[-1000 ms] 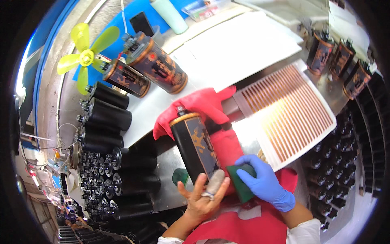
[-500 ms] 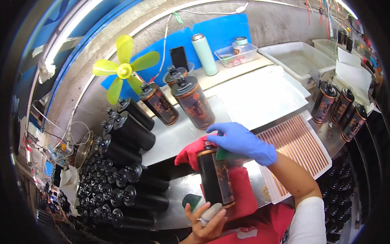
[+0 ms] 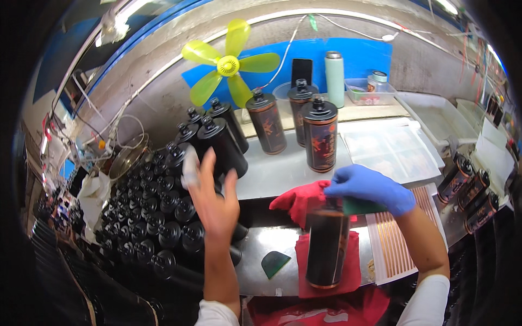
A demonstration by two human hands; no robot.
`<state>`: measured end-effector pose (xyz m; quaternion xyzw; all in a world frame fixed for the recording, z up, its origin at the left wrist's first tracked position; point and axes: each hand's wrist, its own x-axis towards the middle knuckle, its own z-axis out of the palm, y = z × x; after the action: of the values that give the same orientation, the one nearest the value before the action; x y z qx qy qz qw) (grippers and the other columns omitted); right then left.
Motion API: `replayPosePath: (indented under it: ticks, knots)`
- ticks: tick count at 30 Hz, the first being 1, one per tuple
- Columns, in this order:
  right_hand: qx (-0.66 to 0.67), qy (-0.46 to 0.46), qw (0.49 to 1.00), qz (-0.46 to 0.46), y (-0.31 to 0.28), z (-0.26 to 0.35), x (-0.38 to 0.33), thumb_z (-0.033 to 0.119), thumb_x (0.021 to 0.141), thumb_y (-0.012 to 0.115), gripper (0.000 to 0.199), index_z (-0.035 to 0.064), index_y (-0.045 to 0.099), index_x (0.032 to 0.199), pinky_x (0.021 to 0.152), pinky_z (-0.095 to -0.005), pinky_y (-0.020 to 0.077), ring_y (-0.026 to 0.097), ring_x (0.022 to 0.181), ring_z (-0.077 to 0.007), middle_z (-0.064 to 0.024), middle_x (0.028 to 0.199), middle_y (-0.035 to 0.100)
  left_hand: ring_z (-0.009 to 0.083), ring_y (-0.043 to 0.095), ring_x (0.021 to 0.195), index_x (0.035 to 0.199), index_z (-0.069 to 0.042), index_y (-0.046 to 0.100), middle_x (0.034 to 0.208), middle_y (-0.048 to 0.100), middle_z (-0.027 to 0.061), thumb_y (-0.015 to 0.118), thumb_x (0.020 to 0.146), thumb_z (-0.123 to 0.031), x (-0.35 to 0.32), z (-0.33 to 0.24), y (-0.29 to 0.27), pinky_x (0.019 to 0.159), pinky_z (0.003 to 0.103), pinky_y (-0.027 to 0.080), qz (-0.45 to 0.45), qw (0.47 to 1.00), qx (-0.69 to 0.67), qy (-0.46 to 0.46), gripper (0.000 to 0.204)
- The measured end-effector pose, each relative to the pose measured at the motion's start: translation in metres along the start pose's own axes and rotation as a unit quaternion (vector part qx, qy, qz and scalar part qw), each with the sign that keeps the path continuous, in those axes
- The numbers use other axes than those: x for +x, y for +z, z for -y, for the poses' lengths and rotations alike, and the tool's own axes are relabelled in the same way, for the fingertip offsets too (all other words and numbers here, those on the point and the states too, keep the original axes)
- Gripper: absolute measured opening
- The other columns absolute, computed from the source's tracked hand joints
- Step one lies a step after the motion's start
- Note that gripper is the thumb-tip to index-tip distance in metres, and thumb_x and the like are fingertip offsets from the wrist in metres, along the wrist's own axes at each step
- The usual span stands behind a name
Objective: The person applies decorative stickers and gold foil strips to black cylindrical containers. They use a green plastic squeegee to smooth the labels and ensure adhesion, working on a metal table with a conveyor belt of similar containers nearby.
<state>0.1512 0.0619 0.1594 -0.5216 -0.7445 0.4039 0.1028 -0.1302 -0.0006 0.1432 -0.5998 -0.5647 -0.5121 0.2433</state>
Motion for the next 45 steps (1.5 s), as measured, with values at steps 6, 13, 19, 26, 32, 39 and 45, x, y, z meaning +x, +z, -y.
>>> replayPosePath:
  ticks: [6, 13, 19, 26, 32, 39, 45]
  knots:
    - [-0.077, -0.098, 0.991, -0.047, 0.023, 0.055, -0.082, 0.024, 0.078, 0.073, 0.021, 0.0035, 0.067, 0.079, 0.056, -0.0272, 0.0488, 0.061, 0.055, -0.0152, -0.0088, 0.064, 0.063, 0.0365, 0.053, 0.102, 0.101, -0.002, 0.061, 0.110, 0.056, 0.0191, 0.066, 0.082, -0.017, 0.085, 0.074, 0.060, 0.087, 0.044, 0.043, 0.126, 0.979, 0.124, -0.099, 0.025]
    - [-0.102, -0.302, 0.912, -0.256, 0.020, 0.080, -0.094, 0.005, 0.074, 0.071, 0.010, 0.0015, 0.063, 0.069, 0.052, -0.0245, 0.0454, 0.060, 0.054, -0.0131, -0.0075, 0.060, 0.061, 0.0367, 0.055, 0.096, 0.108, -0.004, 0.050, 0.102, 0.054, 0.0193, 0.066, 0.078, -0.006, 0.062, 0.070, 0.049, 0.079, 0.042, 0.045, 0.019, 0.997, 0.054, -0.046, 0.034]
    - [-0.126, -0.283, 0.868, -0.388, -0.019, 0.128, -0.020, 0.019, 0.077, 0.071, 0.018, 0.0019, 0.065, 0.073, 0.056, -0.0264, 0.0470, 0.061, 0.055, -0.0148, -0.0094, 0.062, 0.062, 0.0365, 0.056, 0.083, 0.091, -0.004, 0.054, 0.093, 0.054, 0.0174, 0.071, 0.075, -0.007, 0.026, 0.037, 0.023, 0.069, 0.043, 0.047, -0.007, 0.999, -0.016, -0.047, 0.023]
    - [-0.193, -0.326, 0.832, -0.406, 0.003, 0.124, 0.094, 0.028, 0.081, 0.067, 0.024, 0.0040, 0.066, 0.076, 0.056, -0.0359, 0.0488, 0.063, 0.059, -0.0285, -0.0136, 0.066, 0.063, 0.0350, 0.057, 0.089, 0.083, -0.002, 0.062, 0.097, 0.059, 0.0169, 0.073, 0.074, -0.012, 0.012, 0.027, -0.005, 0.075, 0.041, 0.048, 0.025, 0.997, 0.072, -0.028, 0.017]
    - [-0.203, -0.336, 0.842, -0.370, 0.001, 0.105, 0.128, 0.033, 0.083, 0.062, 0.028, 0.0047, 0.065, 0.080, 0.061, -0.0428, 0.0501, 0.063, 0.068, -0.0356, -0.0170, 0.070, 0.063, 0.0343, 0.057, 0.087, 0.079, -0.002, 0.063, 0.087, 0.059, 0.0147, 0.074, 0.073, -0.014, 0.006, 0.018, -0.017, 0.074, 0.042, 0.047, 0.079, 0.991, 0.105, 0.024, 0.018]
    - [-0.161, -0.338, 0.872, -0.315, -0.042, 0.064, 0.040, 0.020, 0.085, 0.063, 0.016, 0.0078, 0.066, 0.094, 0.065, -0.0329, 0.0507, 0.066, 0.071, -0.0245, -0.0124, 0.079, 0.067, 0.0374, 0.055, 0.083, 0.076, -0.001, 0.059, 0.088, 0.061, 0.0170, 0.069, 0.079, -0.011, 0.005, 0.021, -0.014, 0.072, 0.044, 0.045, 0.022, 0.991, 0.119, 0.048, 0.014]
    - [-0.229, -0.110, 0.923, -0.290, -0.052, -0.088, -0.021, 0.028, 0.084, 0.059, 0.019, 0.0145, 0.069, 0.093, 0.070, -0.0368, 0.0510, 0.065, 0.076, -0.0270, -0.0084, 0.080, 0.067, 0.0318, 0.059, 0.078, 0.076, 0.001, 0.060, 0.086, 0.064, 0.0164, 0.069, 0.076, -0.004, 0.031, -0.031, -0.044, 0.073, 0.037, 0.046, 0.061, 0.996, -0.067, 0.025, 0.010]
